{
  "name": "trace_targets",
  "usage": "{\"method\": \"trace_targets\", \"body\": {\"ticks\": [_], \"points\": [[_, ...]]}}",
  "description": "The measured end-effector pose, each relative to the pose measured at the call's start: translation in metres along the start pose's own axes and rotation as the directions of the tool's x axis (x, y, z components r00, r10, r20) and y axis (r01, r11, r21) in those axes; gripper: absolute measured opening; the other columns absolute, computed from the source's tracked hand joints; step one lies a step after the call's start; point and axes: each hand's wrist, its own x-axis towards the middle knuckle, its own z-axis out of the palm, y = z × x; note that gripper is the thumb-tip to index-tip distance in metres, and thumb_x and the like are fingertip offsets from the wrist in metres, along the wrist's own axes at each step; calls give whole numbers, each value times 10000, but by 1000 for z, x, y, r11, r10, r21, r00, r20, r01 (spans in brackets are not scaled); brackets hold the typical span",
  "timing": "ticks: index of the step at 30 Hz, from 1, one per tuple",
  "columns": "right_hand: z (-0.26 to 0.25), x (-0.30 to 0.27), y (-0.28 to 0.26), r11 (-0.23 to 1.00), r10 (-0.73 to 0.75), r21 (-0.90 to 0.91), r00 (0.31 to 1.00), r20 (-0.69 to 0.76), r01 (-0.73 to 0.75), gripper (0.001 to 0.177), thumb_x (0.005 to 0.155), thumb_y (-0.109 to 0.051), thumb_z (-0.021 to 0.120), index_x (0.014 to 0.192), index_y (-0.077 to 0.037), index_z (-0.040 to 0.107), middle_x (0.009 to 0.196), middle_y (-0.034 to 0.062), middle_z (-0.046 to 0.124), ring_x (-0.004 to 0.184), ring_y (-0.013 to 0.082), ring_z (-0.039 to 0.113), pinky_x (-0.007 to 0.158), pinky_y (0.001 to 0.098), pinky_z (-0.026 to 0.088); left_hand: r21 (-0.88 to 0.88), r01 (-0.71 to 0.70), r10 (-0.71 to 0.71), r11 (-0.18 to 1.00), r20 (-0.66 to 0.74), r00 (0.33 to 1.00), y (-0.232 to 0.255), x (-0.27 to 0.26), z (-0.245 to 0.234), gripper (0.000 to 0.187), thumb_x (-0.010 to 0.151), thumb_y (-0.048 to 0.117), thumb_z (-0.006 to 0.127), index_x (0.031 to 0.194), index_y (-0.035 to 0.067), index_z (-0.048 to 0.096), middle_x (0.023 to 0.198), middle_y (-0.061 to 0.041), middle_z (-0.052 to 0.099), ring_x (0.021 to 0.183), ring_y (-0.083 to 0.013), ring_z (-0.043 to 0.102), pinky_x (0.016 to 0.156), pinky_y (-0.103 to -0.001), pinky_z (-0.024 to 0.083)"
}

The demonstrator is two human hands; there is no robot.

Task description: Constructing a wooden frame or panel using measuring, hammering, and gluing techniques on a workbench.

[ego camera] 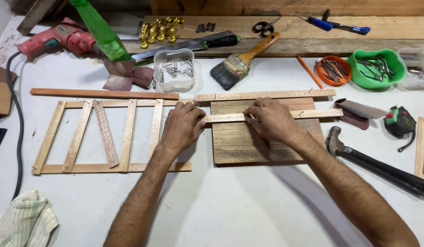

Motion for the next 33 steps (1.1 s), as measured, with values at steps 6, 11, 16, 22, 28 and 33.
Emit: {"method": "trace_targets", "body": {"ticks": [6,11,16,22,28,33], "points": [[-16,-21,10,980,-90,166,990,-108,108,385,906,-261,705,1266,-129,671,1171,101,651,1090,275,638,898,441,562,69,-43,45,997,-30,999,30,24,-26,330,782,220,743,1052,37,689,1038,-140,617,1044,-288,543,931,-476,495],[-27,-64,56,971,-87,195,965,-249,138,357,875,-223,722,1209,-104,689,1153,119,658,1128,298,630,948,441,539,30,-151,152,988,-69,986,70,55,-8,225,828,187,698,1020,69,686,1035,-115,604,1030,-264,546,899,-455,507],[-45,-132,106,976,93,215,954,-286,-31,321,900,-216,725,1187,-74,709,1136,123,666,1141,303,632,1000,444,521,-15,-349,347,937,-90,934,128,86,26,214,830,205,750,989,75,692,1020,-123,598,1018,-281,540,896,-455,503],[-53,-207,164,928,328,272,908,-261,-256,306,887,-259,748,1142,-90,754,1092,132,707,1099,301,658,978,439,517,-139,-476,477,869,-24,878,226,113,51,164,859,196,757,953,75,699,1041,-115,625,1034,-291,555,895,-468,492],[-36,-257,220,853,489,385,796,-357,-351,286,894,-241,769,1125,-73,750,1090,112,721,999,255,716,898,393,580,-131,-599,607,790,26,794,308,151,77,167,870,216,772,939,81,702,1072,-126,637,1044,-296,562,882,-484,489],[-14,-255,242,845,488,442,773,-406,-302,346,907,-229,767,1200,-53,717,1086,133,721,996,255,719,897,395,586,-72,-613,611,787,-49,790,337,191,108,351,830,217,799,1109,39,683,1110,-169,619,1072,-330,557,879,-482,495]]}}
